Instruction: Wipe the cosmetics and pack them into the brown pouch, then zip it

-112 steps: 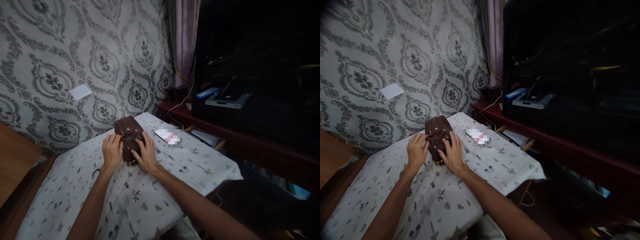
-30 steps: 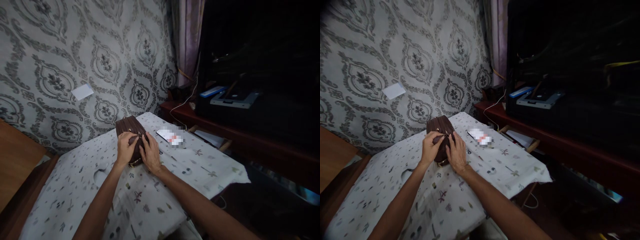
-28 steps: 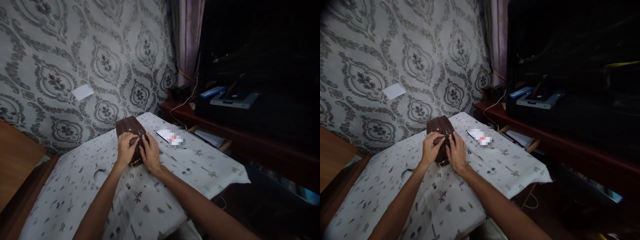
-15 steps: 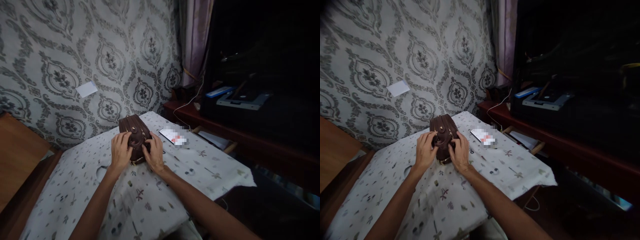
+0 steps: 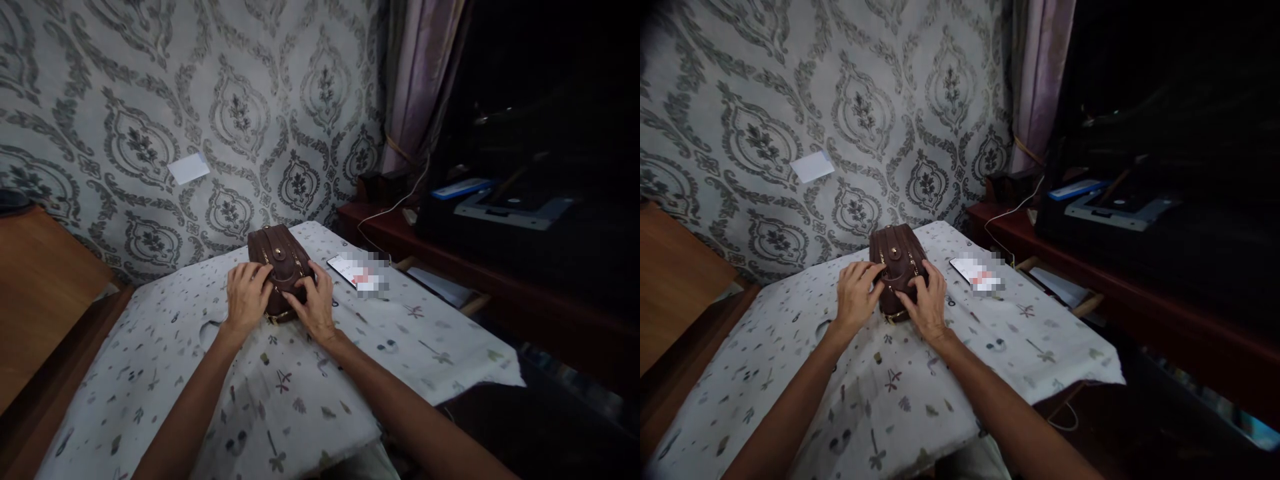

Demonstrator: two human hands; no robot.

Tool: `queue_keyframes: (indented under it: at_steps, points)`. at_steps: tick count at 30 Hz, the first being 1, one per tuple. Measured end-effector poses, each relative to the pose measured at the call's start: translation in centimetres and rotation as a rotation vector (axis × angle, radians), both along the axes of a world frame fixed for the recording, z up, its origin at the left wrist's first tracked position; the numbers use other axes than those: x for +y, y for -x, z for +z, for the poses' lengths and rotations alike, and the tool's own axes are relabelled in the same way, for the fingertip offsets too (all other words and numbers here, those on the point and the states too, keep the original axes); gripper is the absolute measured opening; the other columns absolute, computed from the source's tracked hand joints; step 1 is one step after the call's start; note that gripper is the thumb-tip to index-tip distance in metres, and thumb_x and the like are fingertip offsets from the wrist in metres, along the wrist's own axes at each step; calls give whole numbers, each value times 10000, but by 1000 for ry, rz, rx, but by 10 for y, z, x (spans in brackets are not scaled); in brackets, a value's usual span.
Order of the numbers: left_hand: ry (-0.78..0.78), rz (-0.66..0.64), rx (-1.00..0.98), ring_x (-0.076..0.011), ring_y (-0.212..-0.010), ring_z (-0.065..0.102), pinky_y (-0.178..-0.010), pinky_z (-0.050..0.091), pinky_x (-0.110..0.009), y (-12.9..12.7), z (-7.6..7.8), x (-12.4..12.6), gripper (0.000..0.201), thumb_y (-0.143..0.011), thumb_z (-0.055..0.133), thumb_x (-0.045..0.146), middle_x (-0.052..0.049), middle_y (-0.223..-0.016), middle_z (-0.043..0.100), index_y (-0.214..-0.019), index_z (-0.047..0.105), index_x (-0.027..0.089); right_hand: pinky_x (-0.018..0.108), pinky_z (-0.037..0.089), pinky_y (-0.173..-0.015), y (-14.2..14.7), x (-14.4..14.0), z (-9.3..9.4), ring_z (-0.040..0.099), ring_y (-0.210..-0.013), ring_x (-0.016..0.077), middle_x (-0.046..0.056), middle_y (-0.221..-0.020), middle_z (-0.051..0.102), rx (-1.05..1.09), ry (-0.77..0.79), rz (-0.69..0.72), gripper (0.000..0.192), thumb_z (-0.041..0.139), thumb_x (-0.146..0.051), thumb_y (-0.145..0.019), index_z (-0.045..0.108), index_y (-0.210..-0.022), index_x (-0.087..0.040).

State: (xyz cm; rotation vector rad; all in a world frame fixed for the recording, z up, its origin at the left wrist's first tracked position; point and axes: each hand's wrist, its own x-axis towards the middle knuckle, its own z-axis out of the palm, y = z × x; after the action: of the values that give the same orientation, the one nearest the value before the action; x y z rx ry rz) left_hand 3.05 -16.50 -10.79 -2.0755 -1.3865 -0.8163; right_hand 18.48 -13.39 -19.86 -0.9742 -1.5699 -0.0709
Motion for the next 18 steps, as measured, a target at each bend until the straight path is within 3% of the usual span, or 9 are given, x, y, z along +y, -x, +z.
queue_keyframes:
  at_steps: [7, 18]
  points:
    - [-30, -92, -70, -260, -963, 558, -852, 436, -413, -2, -8, -4, 216, -912, 526, 118, -81, -984, 696, -1054, 678, 176, 512, 420, -1045, -1, 0, -1, 446, -1287, 316, 160, -1403, 449, -14, 7, 9, 227, 612, -442, -917, 560, -912, -222]
    - [-99, -108, -65, -253, -903, 544, -809, 441, -399, -6, -16, -9, 206, -917, 509, 95, -91, -914, 657, -1033, 675, 134, 528, 383, -1072, -2, 1, 0, 404, -1307, 321, 162, -1412, 451, -11, 33, 49, 170, 628, -353, -894, 531, -933, -219]
